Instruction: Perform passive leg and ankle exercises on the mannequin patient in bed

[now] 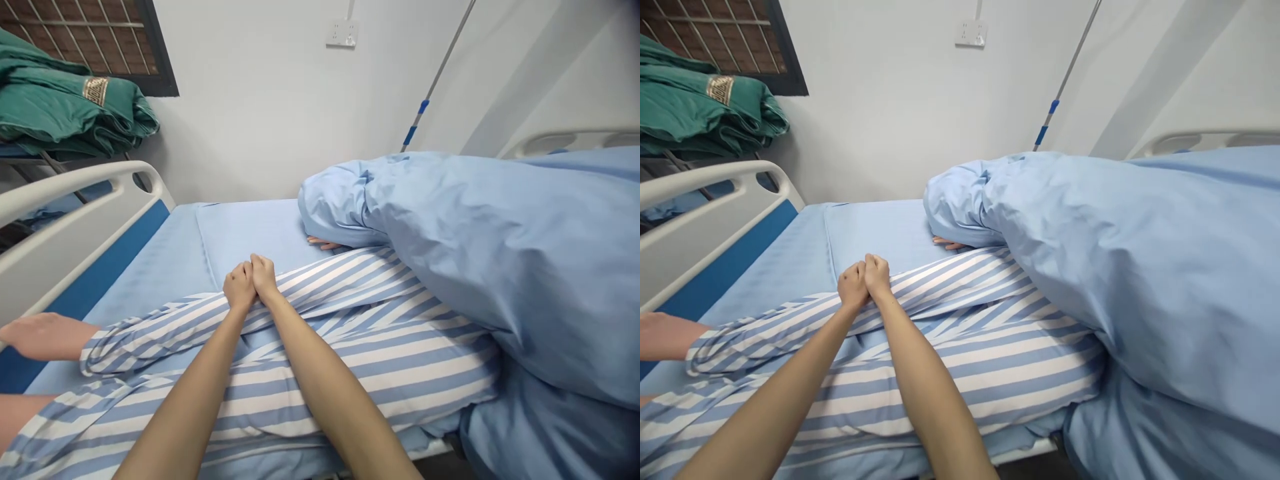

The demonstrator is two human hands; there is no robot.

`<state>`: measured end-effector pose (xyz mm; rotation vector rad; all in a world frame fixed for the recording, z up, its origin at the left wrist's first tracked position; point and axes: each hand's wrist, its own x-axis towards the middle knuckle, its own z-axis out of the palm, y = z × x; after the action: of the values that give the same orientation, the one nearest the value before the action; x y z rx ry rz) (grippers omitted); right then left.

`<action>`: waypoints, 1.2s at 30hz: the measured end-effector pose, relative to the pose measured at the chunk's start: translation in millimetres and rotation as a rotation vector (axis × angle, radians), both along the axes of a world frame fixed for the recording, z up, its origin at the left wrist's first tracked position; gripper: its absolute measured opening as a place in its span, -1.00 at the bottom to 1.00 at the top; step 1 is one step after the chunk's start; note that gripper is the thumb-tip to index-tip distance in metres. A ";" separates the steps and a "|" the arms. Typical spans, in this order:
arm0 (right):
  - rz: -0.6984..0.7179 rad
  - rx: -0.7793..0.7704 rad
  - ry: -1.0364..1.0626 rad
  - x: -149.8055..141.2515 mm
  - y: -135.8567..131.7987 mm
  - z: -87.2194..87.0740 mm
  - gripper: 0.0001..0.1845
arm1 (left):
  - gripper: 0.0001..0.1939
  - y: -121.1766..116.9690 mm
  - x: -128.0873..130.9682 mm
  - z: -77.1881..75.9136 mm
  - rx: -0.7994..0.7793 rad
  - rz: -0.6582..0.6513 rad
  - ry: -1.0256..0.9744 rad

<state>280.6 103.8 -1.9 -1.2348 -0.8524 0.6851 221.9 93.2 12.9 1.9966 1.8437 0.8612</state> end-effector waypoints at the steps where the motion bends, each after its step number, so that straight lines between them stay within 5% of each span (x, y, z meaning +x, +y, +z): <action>1: 0.001 -0.013 -0.014 0.4 0.5 0.6 -0.65 | -0.61 -0.3 -0.6 0.4 -0.006 -0.003 0.012; 5: 0.033 -0.140 -0.236 9.6 -3.7 14.4 -0.66 | -0.60 0.2 -1.6 4.1 -0.032 -0.001 0.039; 9: 0.102 -0.079 -0.611 30.2 -15.6 31.9 -0.62 | -0.59 1.4 0.5 3.1 -0.026 0.009 0.049; 12: 0.086 -0.080 -0.683 44.3 -24.5 30.9 -0.60 | -0.57 2.6 2.1 -0.8 -0.013 0.025 0.044; 21: 0.029 -0.001 -0.395 58.0 -28.1 17.5 -0.58 | -0.62 7.0 6.0 4.9 0.039 -0.038 -0.103; 27: 0.080 0.021 -0.149 64.0 -25.6 21.4 -0.63 | -0.64 7.5 53.1 11.7 0.004 -0.021 -0.499; 36: 0.003 -0.030 -0.142 66.1 -22.2 21.0 -0.65 | -0.57 -8.4 68.0 0.8 -0.048 -0.007 -0.196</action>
<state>346.7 81.7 19.1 -1.3211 -0.9645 0.6202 289.8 84.8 13.7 1.8182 1.7304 0.9641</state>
